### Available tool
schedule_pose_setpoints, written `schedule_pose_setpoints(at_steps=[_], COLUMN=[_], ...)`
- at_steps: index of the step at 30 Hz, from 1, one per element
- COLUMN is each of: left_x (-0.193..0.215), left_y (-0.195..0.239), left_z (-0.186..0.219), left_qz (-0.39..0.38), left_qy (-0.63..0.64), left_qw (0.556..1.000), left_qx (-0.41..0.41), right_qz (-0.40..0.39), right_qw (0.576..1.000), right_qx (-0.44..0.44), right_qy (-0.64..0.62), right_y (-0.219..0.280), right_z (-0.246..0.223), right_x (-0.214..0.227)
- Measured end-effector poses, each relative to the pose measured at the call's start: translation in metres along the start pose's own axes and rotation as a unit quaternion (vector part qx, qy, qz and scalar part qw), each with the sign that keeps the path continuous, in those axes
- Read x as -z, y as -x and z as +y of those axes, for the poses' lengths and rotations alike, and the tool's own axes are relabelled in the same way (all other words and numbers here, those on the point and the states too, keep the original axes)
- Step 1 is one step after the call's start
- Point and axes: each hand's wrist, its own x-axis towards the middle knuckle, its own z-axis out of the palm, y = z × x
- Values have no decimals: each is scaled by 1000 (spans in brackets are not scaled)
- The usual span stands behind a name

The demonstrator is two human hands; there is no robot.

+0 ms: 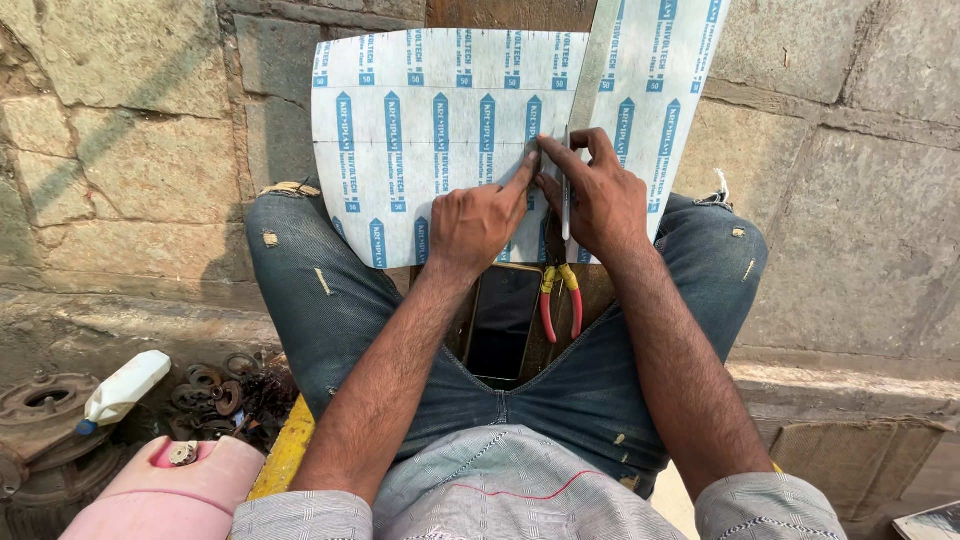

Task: The person uses a metal ruler and a white marker to draw straight lines on a branded protective sheet placed on their lap. They repeatedly reposition the ruler and mark multiple parallel lines across the sheet.

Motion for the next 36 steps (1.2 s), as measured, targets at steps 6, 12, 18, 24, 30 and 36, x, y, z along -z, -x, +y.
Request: schedule_pose_setpoints(at_steps=[6,12,18,24,30,36], left_x=[2,1,1,1,-2,-2], left_y=[-4,-4,-5,-5,-5,-6], left_z=[2,1,0,-1,-2,-2], left_qz=[0,-2,1,2,5,1], left_qy=[11,9,10,16,6,8], left_qw=[1000,1000,1000,1000,1000,1000], left_qx=[12,20,17,21,21,21], right_qz=[19,7,27,17,13,19], right_qw=[1000,1000,999,1000,1000,1000], right_qx=[8,-3,13,4,-1,4], right_qy=[7,18,17,26,22,13], right_y=[-2,-5,-6,-8,-9,-7], right_z=[2,0,2,2,0,2], right_x=[-4,-5,-6,-6,-4,-7])
